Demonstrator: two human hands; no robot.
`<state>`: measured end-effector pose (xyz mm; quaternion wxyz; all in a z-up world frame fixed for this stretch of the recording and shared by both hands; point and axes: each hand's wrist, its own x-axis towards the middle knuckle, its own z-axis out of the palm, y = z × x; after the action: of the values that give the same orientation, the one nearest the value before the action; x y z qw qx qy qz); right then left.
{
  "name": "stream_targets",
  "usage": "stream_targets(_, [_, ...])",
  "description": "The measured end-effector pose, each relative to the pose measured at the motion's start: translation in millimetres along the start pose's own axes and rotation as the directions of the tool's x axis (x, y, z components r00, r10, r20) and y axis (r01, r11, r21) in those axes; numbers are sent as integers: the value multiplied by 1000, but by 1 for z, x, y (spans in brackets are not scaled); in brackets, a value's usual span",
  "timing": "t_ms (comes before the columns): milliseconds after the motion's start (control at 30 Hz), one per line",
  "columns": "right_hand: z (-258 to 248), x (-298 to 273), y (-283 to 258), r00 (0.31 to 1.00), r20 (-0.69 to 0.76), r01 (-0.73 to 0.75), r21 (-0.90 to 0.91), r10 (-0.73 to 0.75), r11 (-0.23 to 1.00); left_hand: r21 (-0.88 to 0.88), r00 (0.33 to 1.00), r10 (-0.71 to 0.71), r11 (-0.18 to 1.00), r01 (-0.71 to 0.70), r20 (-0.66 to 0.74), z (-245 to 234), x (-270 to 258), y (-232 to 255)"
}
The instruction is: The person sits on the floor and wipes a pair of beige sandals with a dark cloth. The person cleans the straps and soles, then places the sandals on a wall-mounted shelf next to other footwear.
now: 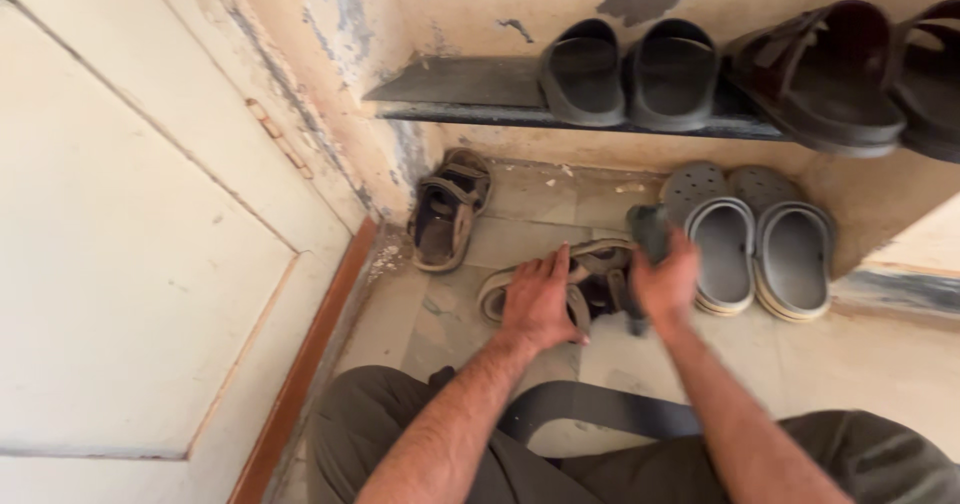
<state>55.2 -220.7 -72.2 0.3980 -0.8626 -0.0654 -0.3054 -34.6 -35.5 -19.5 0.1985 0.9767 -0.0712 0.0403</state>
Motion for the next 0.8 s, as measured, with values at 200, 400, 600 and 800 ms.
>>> stream_targets(200, [10,-36,-59,928,326,148,116,-178,982,35,999,-10,999,11,-40,1,-2,0])
stream_targets(400, [-20,7,-22,965,245,-58,-157,96,986,106,964,-143,987,121,225,-15,0,6])
stream_targets(600, [-17,-12,-45,929,342,191,-115,-142,975,385,792,-404,893,234,457,-19,10,-96])
stream_targets(800, [-5,-41,-102,682,588,482,84,-434,872,461,795,-422,863,206,435,17,12,-143])
